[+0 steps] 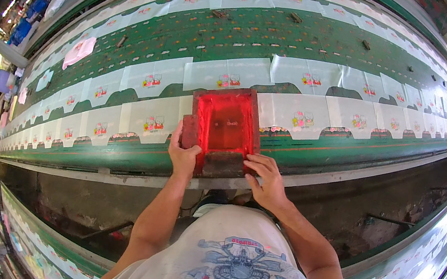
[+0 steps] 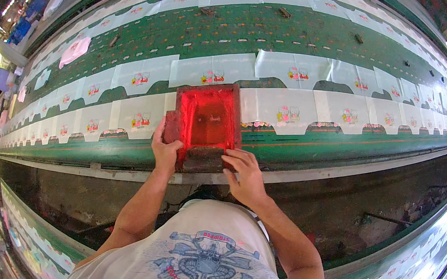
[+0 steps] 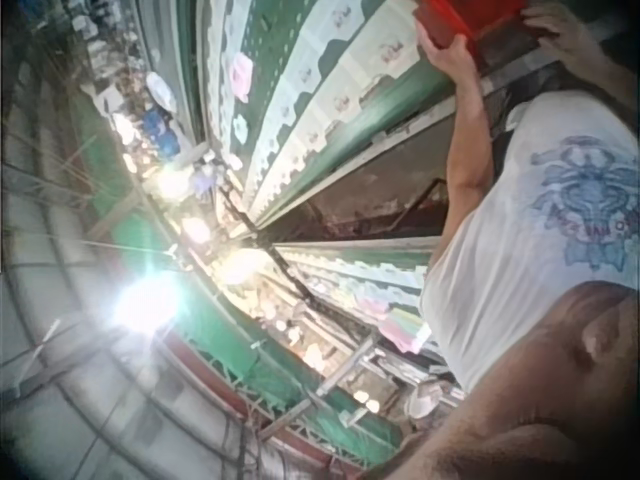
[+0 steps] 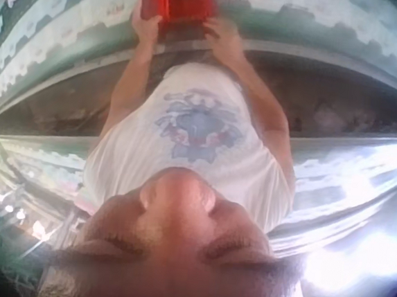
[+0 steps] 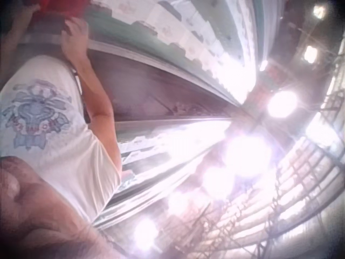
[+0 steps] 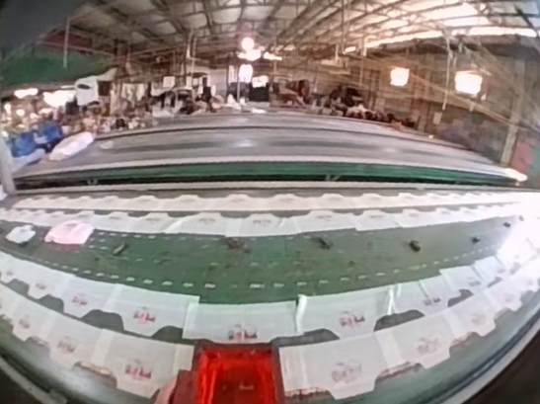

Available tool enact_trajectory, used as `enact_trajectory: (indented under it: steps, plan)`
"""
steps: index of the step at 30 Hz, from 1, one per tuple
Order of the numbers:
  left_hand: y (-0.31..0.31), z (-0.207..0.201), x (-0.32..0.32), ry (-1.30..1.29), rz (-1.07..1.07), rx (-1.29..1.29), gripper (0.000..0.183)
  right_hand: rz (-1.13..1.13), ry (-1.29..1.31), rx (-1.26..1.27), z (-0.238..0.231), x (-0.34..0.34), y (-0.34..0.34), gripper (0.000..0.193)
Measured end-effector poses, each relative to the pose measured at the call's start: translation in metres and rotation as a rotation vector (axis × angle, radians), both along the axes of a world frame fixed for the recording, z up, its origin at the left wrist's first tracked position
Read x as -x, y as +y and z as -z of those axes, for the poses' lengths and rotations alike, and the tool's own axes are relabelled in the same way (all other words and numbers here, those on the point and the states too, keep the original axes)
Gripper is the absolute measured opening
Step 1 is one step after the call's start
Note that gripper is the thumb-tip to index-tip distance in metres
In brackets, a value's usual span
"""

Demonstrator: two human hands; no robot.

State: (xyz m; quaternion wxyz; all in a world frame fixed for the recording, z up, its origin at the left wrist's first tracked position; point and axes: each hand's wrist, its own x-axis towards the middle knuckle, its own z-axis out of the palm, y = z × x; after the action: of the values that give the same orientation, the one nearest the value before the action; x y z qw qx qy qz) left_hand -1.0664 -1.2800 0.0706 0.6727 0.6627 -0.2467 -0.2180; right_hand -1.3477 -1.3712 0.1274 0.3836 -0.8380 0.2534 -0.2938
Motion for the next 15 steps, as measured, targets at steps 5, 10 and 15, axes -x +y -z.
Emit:
enact_trajectory:
  steps: [5,10,15]
  plan:
    - [-0.002,-0.004,0.001,0.073,0.010,0.046,0.095,-0.190,0.093,0.227,-0.015,-0.019,0.005,0.045]
    - [-0.002,0.003,-0.002,0.107,0.018,0.088,0.096,-0.315,0.292,0.421,-0.025,-0.047,0.002,0.046]
    - [-0.002,-0.003,0.002,0.118,-0.005,0.088,0.094,-0.366,0.429,0.498,-0.024,-0.064,-0.012,0.045]
